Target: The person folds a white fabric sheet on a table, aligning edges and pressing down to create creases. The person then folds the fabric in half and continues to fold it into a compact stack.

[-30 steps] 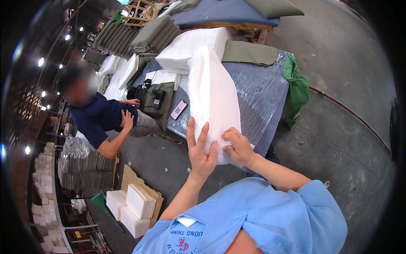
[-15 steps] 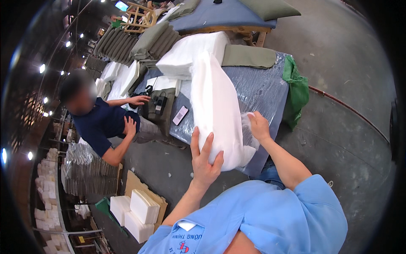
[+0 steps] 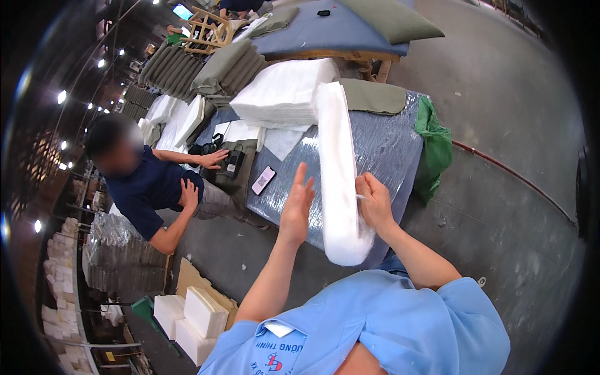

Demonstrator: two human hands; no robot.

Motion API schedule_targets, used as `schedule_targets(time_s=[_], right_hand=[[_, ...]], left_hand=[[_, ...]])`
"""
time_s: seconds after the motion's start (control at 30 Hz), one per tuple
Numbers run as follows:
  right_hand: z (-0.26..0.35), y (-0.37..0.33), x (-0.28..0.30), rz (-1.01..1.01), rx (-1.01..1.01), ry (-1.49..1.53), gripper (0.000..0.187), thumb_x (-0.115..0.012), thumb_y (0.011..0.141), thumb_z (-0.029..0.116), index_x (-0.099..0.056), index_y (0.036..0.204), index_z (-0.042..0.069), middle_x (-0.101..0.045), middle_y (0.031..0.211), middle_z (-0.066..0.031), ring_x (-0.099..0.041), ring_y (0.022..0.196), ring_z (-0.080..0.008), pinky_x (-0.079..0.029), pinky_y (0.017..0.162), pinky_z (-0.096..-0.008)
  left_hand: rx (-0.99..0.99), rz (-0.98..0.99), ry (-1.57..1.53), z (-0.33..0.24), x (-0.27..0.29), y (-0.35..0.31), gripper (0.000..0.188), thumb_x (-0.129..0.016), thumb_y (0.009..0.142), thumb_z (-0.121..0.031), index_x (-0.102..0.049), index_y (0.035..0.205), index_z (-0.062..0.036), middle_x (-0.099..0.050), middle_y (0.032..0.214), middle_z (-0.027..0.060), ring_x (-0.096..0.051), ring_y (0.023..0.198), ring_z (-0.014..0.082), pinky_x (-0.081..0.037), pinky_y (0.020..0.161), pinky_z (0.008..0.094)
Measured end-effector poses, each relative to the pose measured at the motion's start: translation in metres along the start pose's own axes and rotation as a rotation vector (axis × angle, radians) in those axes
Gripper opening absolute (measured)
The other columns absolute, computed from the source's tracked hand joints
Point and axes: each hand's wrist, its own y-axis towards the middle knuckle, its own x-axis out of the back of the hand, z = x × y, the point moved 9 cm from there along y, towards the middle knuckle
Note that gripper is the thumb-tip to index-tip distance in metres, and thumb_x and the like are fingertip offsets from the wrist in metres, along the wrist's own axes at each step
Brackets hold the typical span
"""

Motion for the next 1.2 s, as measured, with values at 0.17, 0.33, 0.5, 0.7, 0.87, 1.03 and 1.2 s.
schedule_targets(time_s=[0.17,0.33,0.5,0.7,0.87,1.03,1.2], right_hand=[[0.018,0.005,-0.002,-0.019,0.085,-0.119,0.041,-0.052,0.111,0.034,-0.058,0.088,0.0,-0.055,0.066,-0.0173,-0.053,0.058,-0.0256,-0.045,0.059,-0.0405],[0.034,0.007,-0.015,0.072,0.178,-0.23,0.037,-0.052,0.109,0.032,-0.058,0.09,0.001,-0.059,0.07,-0.0201,-0.063,0.063,-0.0343,-0.048,0.063,-0.0461],[0.027,0.017,-0.015,0.273,-0.067,-0.066,0.05,-0.051,0.108,0.045,-0.064,0.097,-0.001,-0.07,0.087,-0.0221,-0.071,0.081,-0.0364,-0.053,0.073,-0.046],[0.059,0.022,-0.023,0.469,-0.089,-0.447,0.066,-0.054,0.102,0.061,-0.068,0.107,-0.004,-0.074,0.096,-0.0231,-0.074,0.089,-0.0366,-0.055,0.079,-0.0447],[0.052,0.026,-0.022,0.465,-0.137,-0.367,0.064,-0.053,0.104,0.059,-0.069,0.104,-0.003,-0.073,0.091,-0.0228,-0.074,0.088,-0.0388,-0.055,0.079,-0.0458],[0.049,0.023,-0.026,0.347,-0.084,-0.337,0.059,-0.046,0.109,0.053,-0.07,0.106,0.0,-0.073,0.092,-0.0231,-0.073,0.088,-0.0398,-0.054,0.079,-0.0457],[0.024,0.034,-0.024,0.307,-0.087,-0.173,0.065,-0.044,0.108,0.059,-0.069,0.098,0.0,-0.071,0.087,-0.0209,-0.072,0.09,-0.0372,-0.053,0.08,-0.0443]], left_hand=[[-0.265,0.231,0.561,-0.033,-0.057,0.026,0.07,-0.042,0.106,-0.019,-0.015,0.168,-0.0013,-0.005,0.178,0.015,0.002,0.163,0.0348,-0.003,0.131,0.0431],[-0.293,0.306,1.109,-0.048,-0.067,0.018,0.073,-0.047,0.101,-0.018,-0.02,0.168,-0.0034,-0.012,0.177,0.0134,0.004,0.163,0.0413,0.001,0.129,0.0546],[-0.237,0.344,1.383,-0.061,-0.073,0.019,0.085,-0.058,0.095,-0.031,-0.021,0.168,-0.0067,-0.012,0.177,0.0131,0.004,0.161,0.0462,-0.001,0.127,0.0634],[-0.215,0.339,1.175,-0.048,-0.066,0.024,0.103,-0.064,0.091,-0.034,-0.003,0.17,-0.0103,-0.01,0.177,0.0154,0.002,0.16,0.0504,-0.002,0.126,0.0664],[-0.277,0.401,0.524,-0.052,-0.062,0.027,0.102,-0.059,0.093,-0.019,0.008,0.169,-0.0087,-0.004,0.178,0.0147,0.002,0.164,0.0355,-0.001,0.13,0.0506],[-0.123,0.292,0.128,-0.043,-0.04,0.039,0.093,-0.051,0.096,-0.008,0.006,0.169,-0.0057,-0.006,0.177,0.0182,0.0,0.164,0.0293,0.001,0.13,0.0459],[-0.344,0.354,1.124,-0.053,-0.051,0.039,0.103,-0.061,0.092,-0.024,0.004,0.17,-0.009,-0.011,0.177,0.0163,0.001,0.163,0.0411,0.0,0.129,0.0553]])
